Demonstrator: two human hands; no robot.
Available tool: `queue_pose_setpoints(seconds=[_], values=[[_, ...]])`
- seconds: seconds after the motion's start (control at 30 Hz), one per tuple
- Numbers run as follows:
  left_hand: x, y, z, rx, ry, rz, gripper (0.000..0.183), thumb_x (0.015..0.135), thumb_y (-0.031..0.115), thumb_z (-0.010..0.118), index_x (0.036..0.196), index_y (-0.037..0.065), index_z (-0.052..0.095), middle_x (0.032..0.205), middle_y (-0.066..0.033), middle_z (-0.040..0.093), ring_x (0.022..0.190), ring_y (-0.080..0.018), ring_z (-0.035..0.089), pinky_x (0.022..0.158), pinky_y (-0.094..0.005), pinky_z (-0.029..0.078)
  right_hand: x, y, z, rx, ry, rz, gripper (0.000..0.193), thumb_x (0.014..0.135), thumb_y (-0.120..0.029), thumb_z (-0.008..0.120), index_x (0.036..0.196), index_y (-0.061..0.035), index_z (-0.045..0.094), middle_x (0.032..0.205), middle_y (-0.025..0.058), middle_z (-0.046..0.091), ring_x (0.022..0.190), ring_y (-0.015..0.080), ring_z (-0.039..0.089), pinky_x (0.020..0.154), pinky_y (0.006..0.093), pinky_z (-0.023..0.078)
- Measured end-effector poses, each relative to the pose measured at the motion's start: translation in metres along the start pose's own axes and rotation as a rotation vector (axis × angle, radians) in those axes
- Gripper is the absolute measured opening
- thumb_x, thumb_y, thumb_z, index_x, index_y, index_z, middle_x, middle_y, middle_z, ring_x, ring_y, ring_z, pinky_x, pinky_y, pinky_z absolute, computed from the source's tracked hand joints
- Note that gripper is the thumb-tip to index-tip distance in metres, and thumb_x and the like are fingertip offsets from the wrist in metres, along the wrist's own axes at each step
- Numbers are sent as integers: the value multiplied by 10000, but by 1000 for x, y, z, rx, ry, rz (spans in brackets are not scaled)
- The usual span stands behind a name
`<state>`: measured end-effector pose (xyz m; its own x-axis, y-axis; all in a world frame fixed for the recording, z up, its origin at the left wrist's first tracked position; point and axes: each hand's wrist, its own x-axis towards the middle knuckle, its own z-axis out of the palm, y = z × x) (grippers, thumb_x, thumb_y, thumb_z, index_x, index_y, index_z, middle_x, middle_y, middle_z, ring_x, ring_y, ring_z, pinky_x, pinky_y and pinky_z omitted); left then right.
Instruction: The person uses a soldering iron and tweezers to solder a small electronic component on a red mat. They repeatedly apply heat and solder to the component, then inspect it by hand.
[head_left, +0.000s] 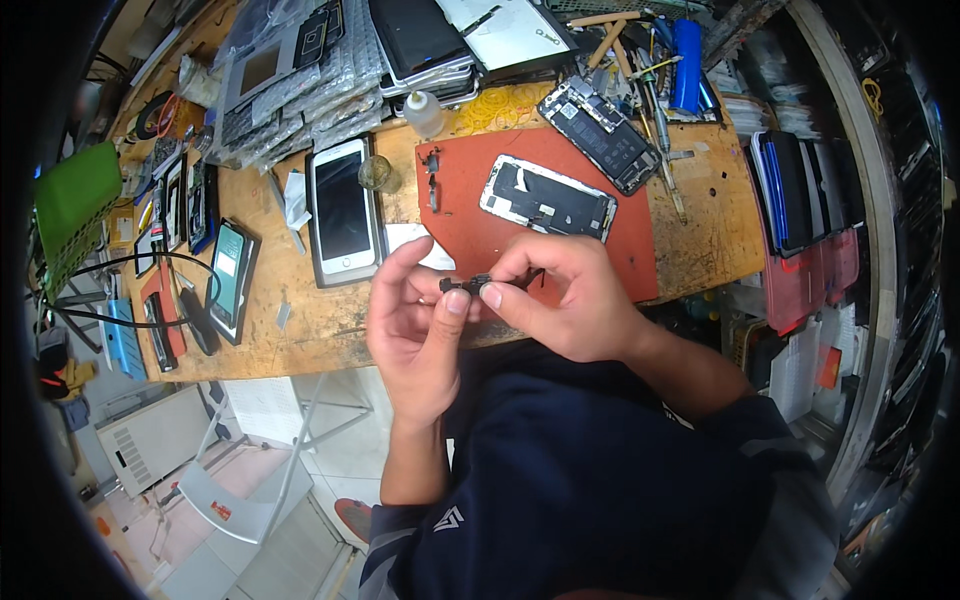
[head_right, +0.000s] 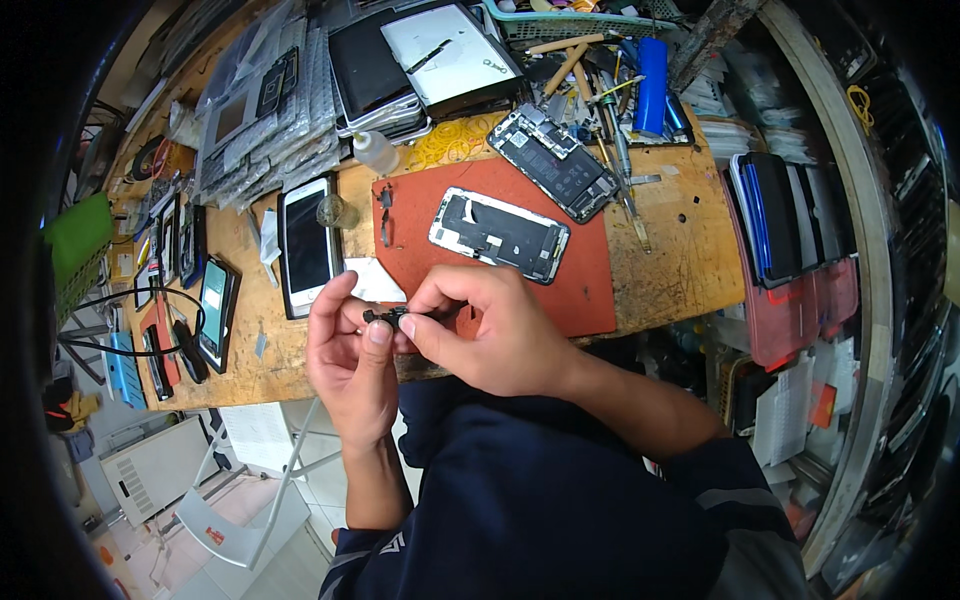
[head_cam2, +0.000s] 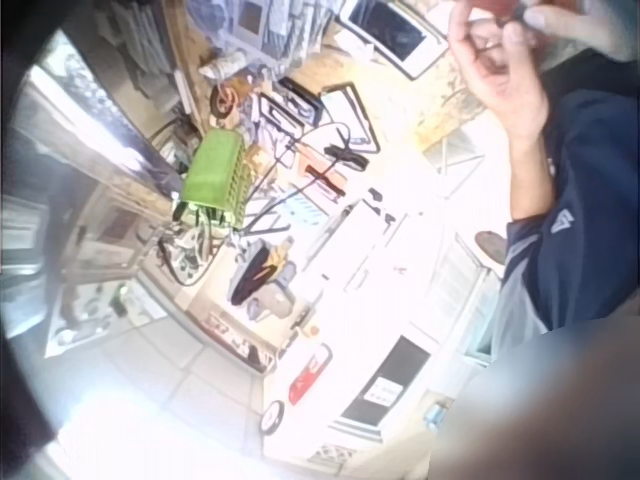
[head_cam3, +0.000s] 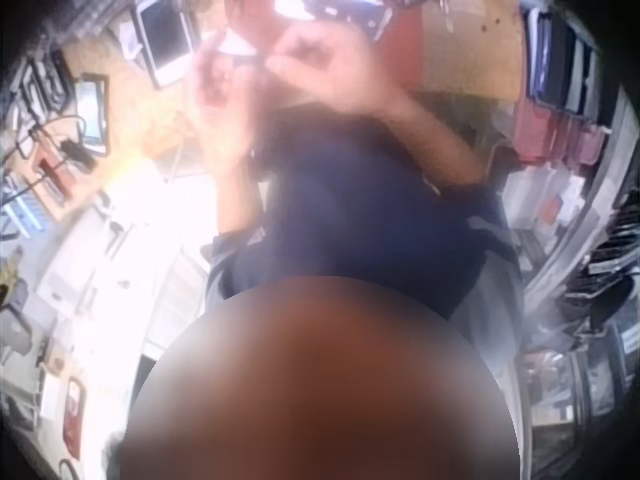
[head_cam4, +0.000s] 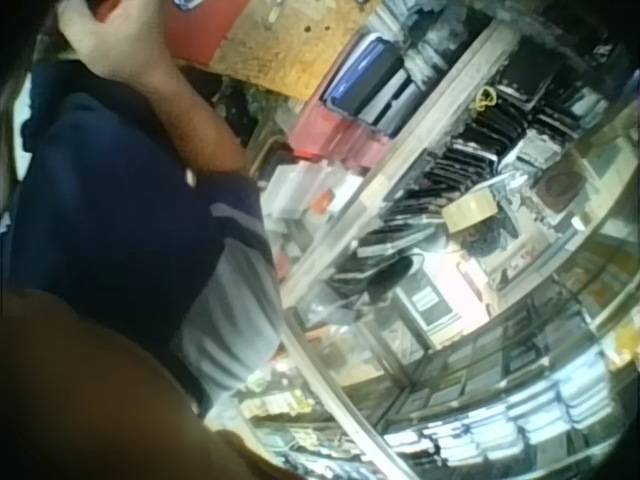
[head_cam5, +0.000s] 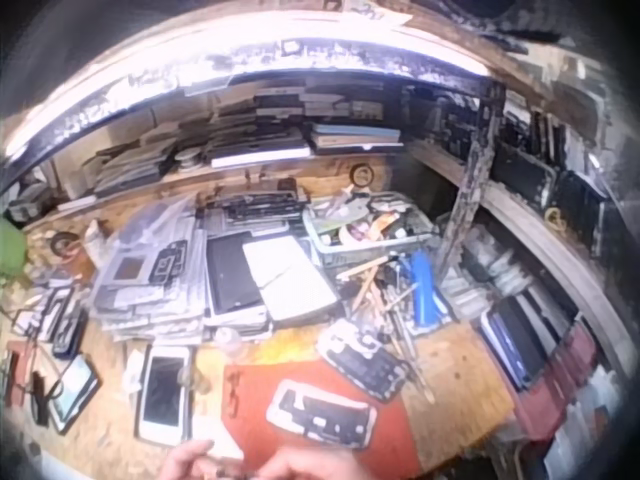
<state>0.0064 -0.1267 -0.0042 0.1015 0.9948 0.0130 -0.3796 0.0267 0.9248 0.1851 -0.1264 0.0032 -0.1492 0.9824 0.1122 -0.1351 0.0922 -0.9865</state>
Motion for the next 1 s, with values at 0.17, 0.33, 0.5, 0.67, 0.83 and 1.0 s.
queue_pose_setpoints(seconds=[0.17,0.33,0.5,0.67,0.83,1.0], values=[[3,3,2,757,50,461,442,900,-15,793,1315,-15,641,973,-67,614,850,-154,635,779,-294,535,0,1,5,-427,155,-340,130,817,-1,781,844,-45,662,762,56,676,649,243,653,633,361,471],[-2,12,5,924,17,477,308,858,-83,789,1151,-2,740,945,-101,641,805,-202,649,706,-314,523,2,0,6,-519,165,-408,175,781,11,790,828,-70,643,740,43,651,640,250,637,633,371,443],[4,13,4,963,-31,570,258,835,-115,773,1064,3,760,903,-111,652,796,-226,660,682,-324,526,2,-1,6,-614,157,-477,194,764,7,799,834,-75,638,737,43,641,645,253,636,647,373,446],[7,23,-2,1068,-114,626,304,821,-132,766,1091,7,747,934,-116,685,841,-260,660,747,-356,523,2,-2,4,-590,115,-425,178,786,-14,794,839,-70,633,746,40,642,671,252,651,661,381,446],[11,24,-7,1069,-123,660,401,817,-146,756,1182,13,704,967,-115,718,881,-281,653,828,-378,498,0,-7,2,-560,55,-354,156,808,-25,783,844,-66,637,760,38,651,691,241,663,677,377,440],[4,24,-11,1057,-22,620,403,821,-67,796,1201,17,691,1075,-132,706,956,-275,641,837,-385,493,1,-7,3,-559,72,-376,154,806,-25,785,838,-65,640,760,39,650,689,240,660,674,377,439]])
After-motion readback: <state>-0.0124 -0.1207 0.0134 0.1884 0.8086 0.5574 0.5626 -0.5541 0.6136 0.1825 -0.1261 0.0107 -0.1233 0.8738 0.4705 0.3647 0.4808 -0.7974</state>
